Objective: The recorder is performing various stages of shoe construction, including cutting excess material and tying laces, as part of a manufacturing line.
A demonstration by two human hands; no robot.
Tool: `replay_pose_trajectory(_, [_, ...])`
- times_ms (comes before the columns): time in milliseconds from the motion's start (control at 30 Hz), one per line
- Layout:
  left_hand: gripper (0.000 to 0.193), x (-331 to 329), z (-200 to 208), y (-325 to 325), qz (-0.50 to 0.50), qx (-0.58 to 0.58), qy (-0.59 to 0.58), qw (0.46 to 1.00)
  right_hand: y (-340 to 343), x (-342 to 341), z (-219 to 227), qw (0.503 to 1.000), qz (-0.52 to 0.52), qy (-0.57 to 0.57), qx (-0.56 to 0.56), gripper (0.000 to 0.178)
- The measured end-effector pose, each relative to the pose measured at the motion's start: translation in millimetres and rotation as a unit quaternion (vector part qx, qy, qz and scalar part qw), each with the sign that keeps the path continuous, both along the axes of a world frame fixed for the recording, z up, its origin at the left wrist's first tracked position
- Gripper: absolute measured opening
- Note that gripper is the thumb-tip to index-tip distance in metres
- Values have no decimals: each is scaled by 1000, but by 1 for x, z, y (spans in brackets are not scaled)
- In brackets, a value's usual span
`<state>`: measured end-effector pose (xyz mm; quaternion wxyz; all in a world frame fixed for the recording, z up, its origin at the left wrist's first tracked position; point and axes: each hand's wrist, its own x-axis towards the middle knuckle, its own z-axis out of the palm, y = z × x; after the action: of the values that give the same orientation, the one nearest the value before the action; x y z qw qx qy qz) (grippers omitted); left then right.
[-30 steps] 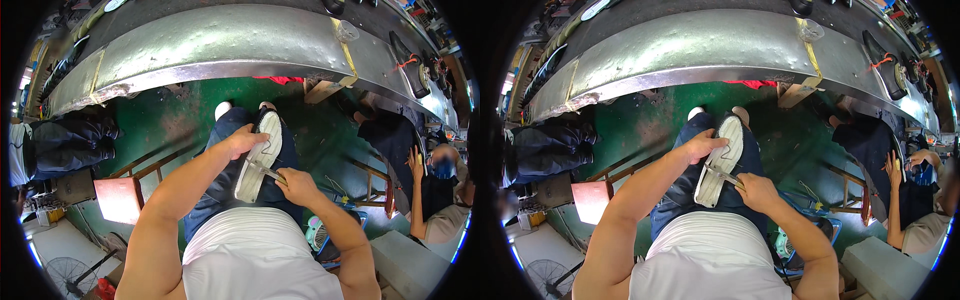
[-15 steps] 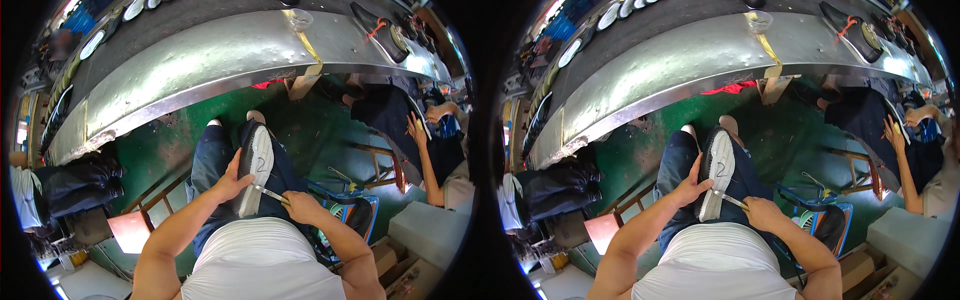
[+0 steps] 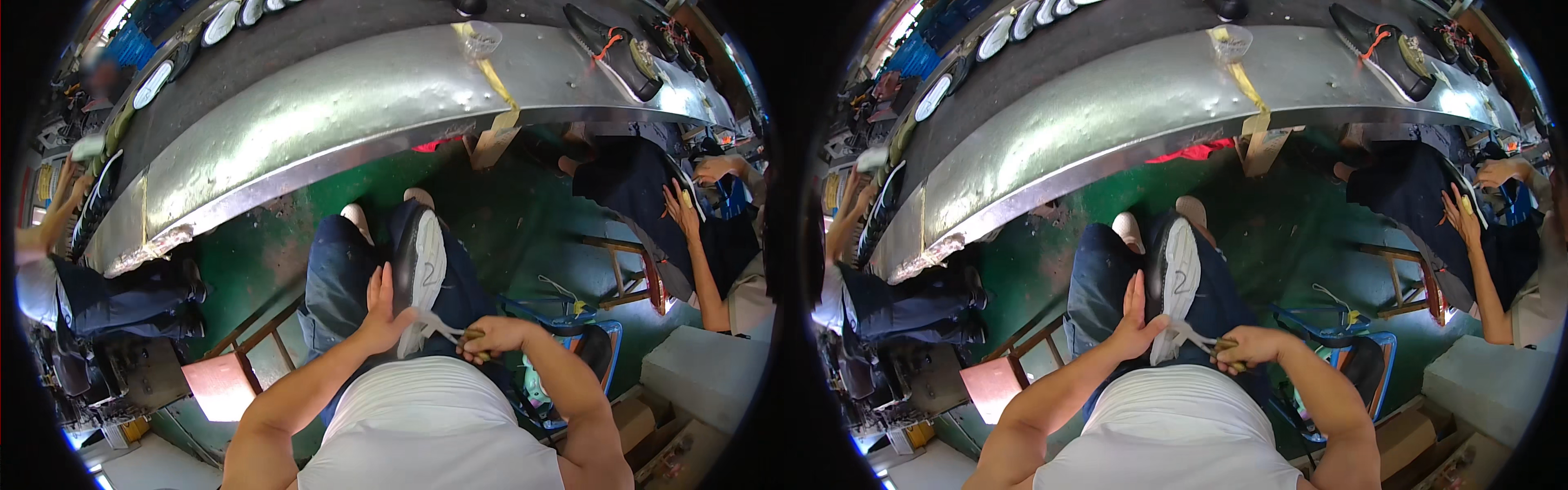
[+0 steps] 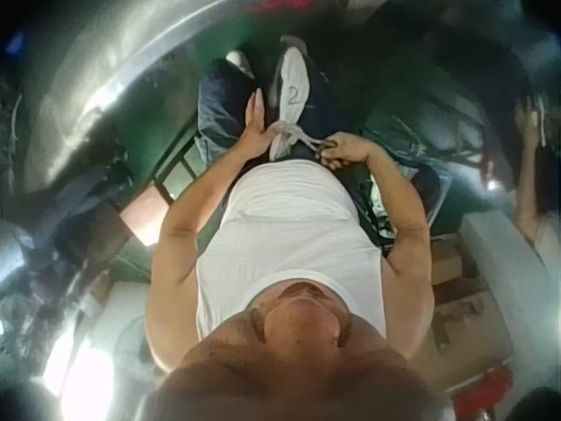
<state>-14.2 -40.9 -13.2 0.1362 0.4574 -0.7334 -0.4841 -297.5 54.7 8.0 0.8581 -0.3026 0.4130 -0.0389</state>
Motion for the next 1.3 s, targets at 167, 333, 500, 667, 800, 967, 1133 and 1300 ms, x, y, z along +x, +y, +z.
replay_pose_trajectory(167, [100, 6, 2, 11, 50, 115, 46, 991, -6, -8, 19, 1000, -21, 5, 19, 35])
replay_pose_trajectory(333, [100, 2, 3, 18, 105, 47, 30, 993, -29, 32, 84, 888, -77, 250, -379, 35])
replay_pose_trajectory(500, [101, 6, 12, 15, 106, 41, -11, 993, -16, 63, 32, 795, -10, 352, -493, 36])
replay_pose_trajectory(667, [87, 29, 73, 3, 187, 422, 287, 839, -27, 30, 77, 874, -157, 293, -354, 34])
replay_pose_trajectory(800, [70, 38, 81, -18, 107, 512, 460, 718, -59, 5, 116, 711, -170, 420, -538, 30])
replay_pose_trajectory(967, [70, -3, 6, -55, 219, 437, 400, 775, -178, -2, 158, 483, -79, 585, -647, 35])
replay_pose_trajectory(1133, [70, 1, 8, -54, 246, 456, 389, 761, -240, 12, 168, 254, -60, 562, -785, 41])
replay_pose_trajectory(1300, [66, 2, -5, -56, 300, 434, 346, 776, -129, 70, 92, 718, -168, 282, -614, 61])
